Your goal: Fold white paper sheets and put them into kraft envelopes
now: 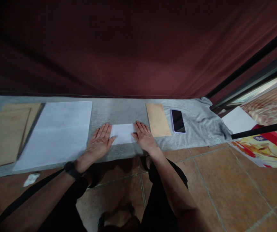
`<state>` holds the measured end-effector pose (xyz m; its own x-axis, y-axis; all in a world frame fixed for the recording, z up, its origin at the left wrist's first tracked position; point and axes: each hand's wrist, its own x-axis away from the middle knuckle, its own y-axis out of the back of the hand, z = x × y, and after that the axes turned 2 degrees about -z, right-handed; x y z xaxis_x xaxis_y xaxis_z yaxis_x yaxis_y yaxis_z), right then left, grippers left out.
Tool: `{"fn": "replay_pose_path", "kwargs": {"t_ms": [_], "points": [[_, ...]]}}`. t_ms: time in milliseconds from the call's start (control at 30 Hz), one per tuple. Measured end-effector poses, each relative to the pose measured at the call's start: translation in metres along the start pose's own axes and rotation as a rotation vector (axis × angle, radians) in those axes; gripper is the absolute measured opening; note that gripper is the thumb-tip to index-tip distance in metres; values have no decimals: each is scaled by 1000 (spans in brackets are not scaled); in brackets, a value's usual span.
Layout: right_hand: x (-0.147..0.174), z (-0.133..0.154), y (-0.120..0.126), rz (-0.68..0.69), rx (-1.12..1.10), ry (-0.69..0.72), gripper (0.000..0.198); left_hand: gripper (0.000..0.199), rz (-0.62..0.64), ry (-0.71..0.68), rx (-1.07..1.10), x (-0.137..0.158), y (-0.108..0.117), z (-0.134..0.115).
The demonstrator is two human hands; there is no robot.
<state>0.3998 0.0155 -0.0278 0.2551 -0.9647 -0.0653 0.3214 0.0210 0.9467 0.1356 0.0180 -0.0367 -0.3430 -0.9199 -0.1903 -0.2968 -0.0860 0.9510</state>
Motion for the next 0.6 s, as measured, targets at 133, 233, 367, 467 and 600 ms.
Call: {"fn": "replay_pose_path", "kwargs": {"t_ms": [133, 233, 367, 467, 600], "points": [[-8, 4, 4, -21, -65, -54, 60, 67, -50, 11, 21, 0, -2, 3], [-18, 12, 7, -46, -84, -125, 61, 67, -47, 5, 11, 0, -1, 3], [-29, 18, 9, -33, -99, -182, 64, 68, -13, -19, -20, -4, 5, 4], [-37, 19, 11, -8, -102, -219, 62, 68, 17, -25, -31, -9, 9, 5], [-46, 20, 16, 37, -120, -243, 53, 69, 38, -19, -20, -17, 9, 7]]}}
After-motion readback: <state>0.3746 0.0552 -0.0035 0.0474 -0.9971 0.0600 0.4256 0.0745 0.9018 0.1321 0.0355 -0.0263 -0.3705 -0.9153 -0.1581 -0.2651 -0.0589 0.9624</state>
